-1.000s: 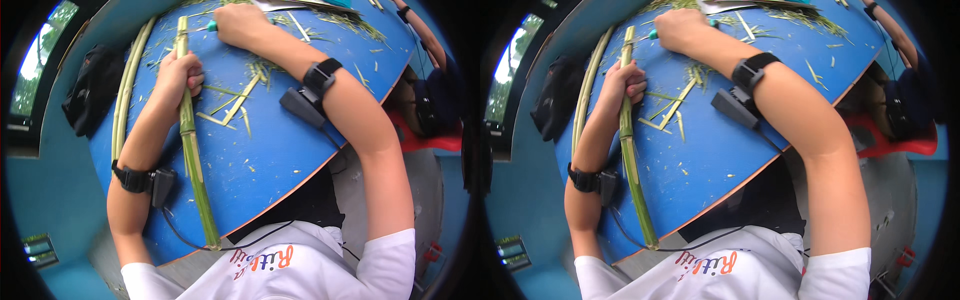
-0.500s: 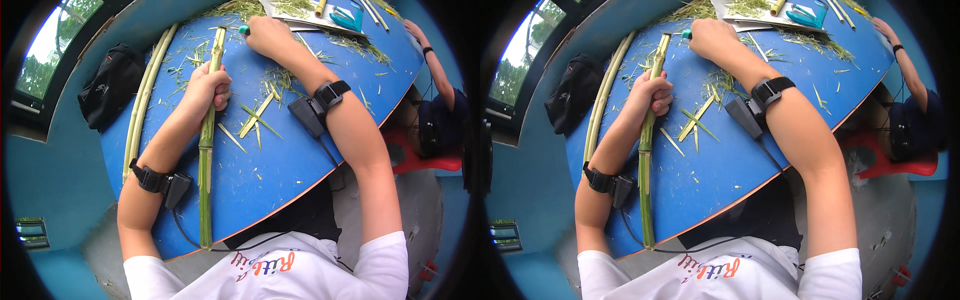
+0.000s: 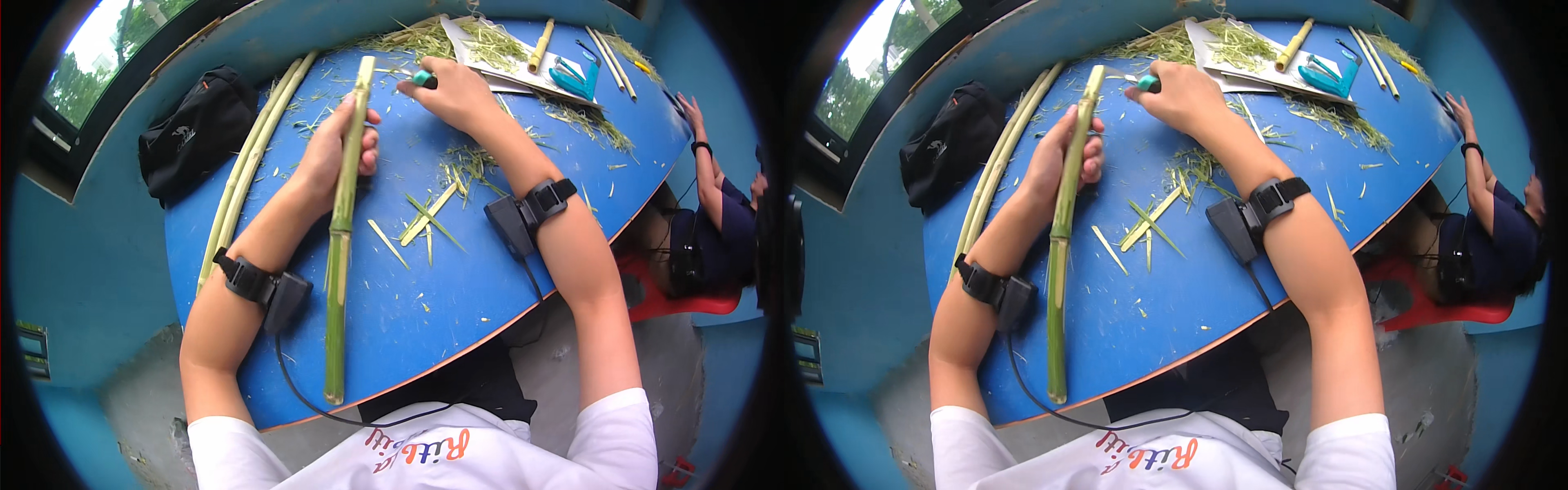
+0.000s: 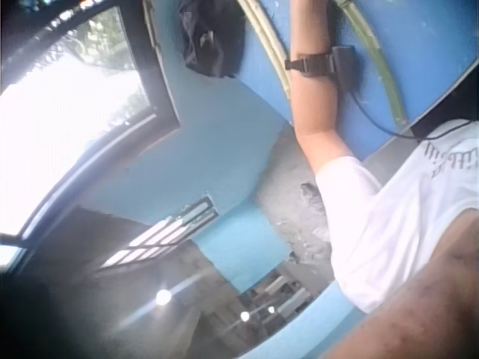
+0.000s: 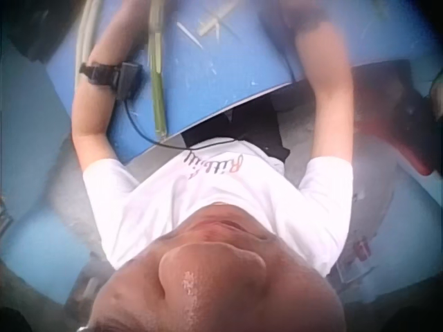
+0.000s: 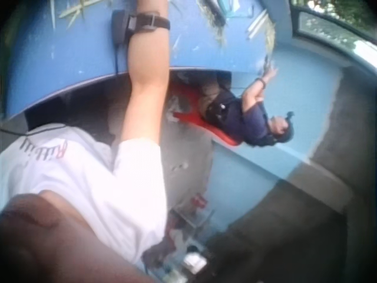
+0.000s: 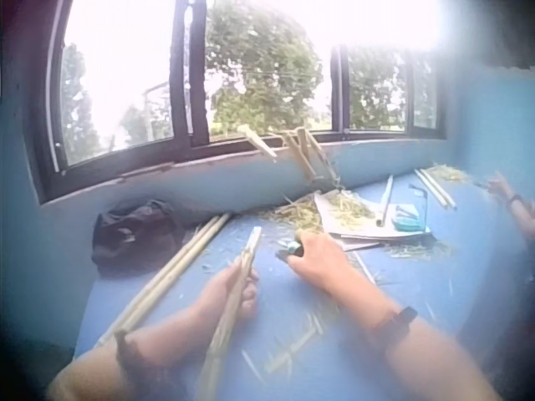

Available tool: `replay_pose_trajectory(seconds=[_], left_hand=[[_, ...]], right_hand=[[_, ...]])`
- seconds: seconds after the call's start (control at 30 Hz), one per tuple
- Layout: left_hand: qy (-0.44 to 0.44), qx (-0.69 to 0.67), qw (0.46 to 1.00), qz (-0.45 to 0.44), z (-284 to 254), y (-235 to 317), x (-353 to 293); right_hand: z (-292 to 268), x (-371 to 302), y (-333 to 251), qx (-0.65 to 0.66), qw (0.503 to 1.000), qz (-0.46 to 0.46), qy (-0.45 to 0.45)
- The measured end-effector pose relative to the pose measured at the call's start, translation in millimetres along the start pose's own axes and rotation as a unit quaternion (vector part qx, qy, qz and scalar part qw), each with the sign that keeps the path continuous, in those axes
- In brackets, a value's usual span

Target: The recorder uses a utility knife to shave and carve strips off a green bamboo stalk.

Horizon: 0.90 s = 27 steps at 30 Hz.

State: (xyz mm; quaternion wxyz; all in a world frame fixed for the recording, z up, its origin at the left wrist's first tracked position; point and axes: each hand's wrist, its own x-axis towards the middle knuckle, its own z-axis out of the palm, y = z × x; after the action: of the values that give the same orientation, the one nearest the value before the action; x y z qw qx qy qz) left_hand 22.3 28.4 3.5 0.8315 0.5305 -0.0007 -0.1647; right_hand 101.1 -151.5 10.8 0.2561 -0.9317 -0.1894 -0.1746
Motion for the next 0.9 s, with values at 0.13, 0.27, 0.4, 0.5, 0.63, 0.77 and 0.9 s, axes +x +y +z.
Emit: replay_pose_trajectory(seconds=[0.13, 0.27, 0.4, 0.5, 0.63, 0.77, 0.9], left_hand=[[-0.022, -0.031, 0.999, 0.027, -17.4, -0.5, 4.6], [-0.052, -0.038, 0.997, 0.036, -12.2, -1.1, 2.3], [-0.058, -0.060, 0.996, 0.040, -13.7, -1.0, -0.3], [-0.024, -0.066, 0.996, 0.045, -11.7, -0.8, 3.6], [0.032, -0.052, 0.997, 0.053, -13.9, -3.1, 9.9], [-0.023, -0.085, 0.994, 0.061, -16.1, 0.1, 5.1], [-0.008, -0.076, 0.996, 0.054, -11.7, -2.4, 2.8]], right_hand=[[0.6, -14.4, -3.3, 0.021, 0.999, -0.012, -0.045], [5.1, -12.0, 0.5, 0.049, 0.996, -0.024, -0.068], [4.7, -11.9, -3.5, 0.050, 0.994, -0.043, -0.087], [7.0, -10.0, 1.7, 0.062, 0.993, -0.078, -0.061], [10.0, -8.7, 2.5, 0.058, 0.995, -0.064, -0.054], [9.4, -7.9, 2.9, 0.065, 0.995, -0.075, -0.016], [8.5, -8.3, 1.3, 0.061, 0.995, -0.059, -0.048]])
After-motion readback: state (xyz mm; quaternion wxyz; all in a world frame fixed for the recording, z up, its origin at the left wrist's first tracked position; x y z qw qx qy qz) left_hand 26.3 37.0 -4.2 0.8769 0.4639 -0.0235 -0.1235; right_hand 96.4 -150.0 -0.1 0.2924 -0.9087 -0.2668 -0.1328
